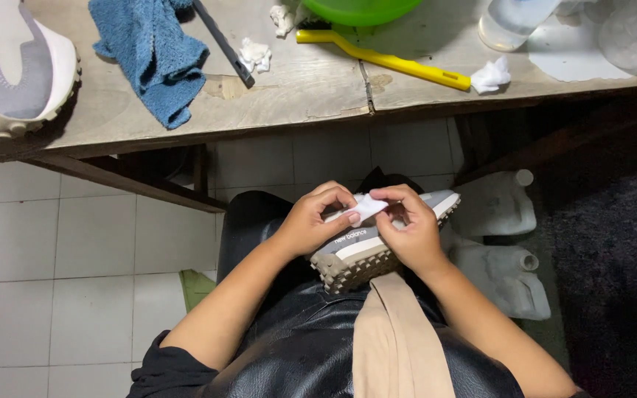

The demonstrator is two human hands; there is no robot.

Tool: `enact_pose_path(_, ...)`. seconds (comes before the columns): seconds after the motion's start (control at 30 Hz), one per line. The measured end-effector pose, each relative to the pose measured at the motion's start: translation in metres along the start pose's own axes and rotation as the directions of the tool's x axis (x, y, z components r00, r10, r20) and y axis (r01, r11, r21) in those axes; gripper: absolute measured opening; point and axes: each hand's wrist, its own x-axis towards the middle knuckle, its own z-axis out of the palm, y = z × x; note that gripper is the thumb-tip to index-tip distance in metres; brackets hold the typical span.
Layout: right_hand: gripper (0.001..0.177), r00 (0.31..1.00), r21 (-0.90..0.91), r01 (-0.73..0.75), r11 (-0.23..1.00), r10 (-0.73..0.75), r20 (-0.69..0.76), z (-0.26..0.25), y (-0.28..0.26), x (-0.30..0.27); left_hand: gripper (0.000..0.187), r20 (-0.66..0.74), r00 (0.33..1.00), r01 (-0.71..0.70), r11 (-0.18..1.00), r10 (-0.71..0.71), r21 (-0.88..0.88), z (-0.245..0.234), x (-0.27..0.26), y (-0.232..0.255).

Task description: The person cleans a pair of white and gray sneakers by scrubbing the soles and uppers with a brush and wiping them with a cloth. The person also applies a liquid from a bottle onto a cotton pad and rubs it on the shoe's sole.

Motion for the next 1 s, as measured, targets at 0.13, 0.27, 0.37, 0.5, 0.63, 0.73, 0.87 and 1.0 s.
enact_pose_path(0.13,0.069,0.983,0.218,-0.098,0.971,0.060,0.174,-0.011,-0.003,0.000,0.012,-0.019,1.000,-0.002,1.000,0.001,-0.030,0.001,0.003,0.001)
enact_pose_path(0.27,0.055,0.983,0.247,-0.122,0.961,0.083,0.165,-0.012,0.001,0.003,0.012,-0.046,0.999,0.009,0.998,-0.011,-0.054,0.003,0.006,-0.001)
enact_pose_path(0.37,0.025,0.998,0.114,0.033,0.993,-0.039,0.050,-0.013,0.002,0.005,0.013,-0.057,0.998,0.008,0.998,-0.012,-0.063,0.004,0.008,0.002)
enact_pose_path(0.5,0.014,0.864,-0.280,0.455,0.845,-0.496,-0.091,-0.019,-0.007,0.006,0.024,-0.065,0.994,0.079,0.989,-0.088,-0.125,0.004,0.003,-0.004)
enact_pose_path(0.63,0.024,0.704,-0.458,0.676,0.578,-0.689,0.169,-0.028,0.012,0.001,0.019,0.004,0.996,0.086,0.990,-0.086,-0.115,0.005,0.005,-0.006)
enact_pose_path(0.73,0.011,0.672,-0.482,0.708,0.516,-0.703,0.234,-0.022,0.004,0.003,0.036,0.023,0.998,0.066,0.988,-0.063,-0.139,0.003,0.006,-0.006)
enact_pose_path(0.87,0.017,0.776,-0.350,0.630,0.693,-0.573,0.263,-0.021,0.002,0.008,0.008,-0.018,0.998,0.057,0.996,-0.059,-0.068,0.004,0.007,-0.002)
enact_pose_path(1.0,0.010,0.899,-0.212,0.437,0.874,-0.416,0.140,-0.018,-0.008,0.008,0.006,-0.018,0.998,0.060,0.995,-0.062,-0.074,0.004,0.010,0.003)
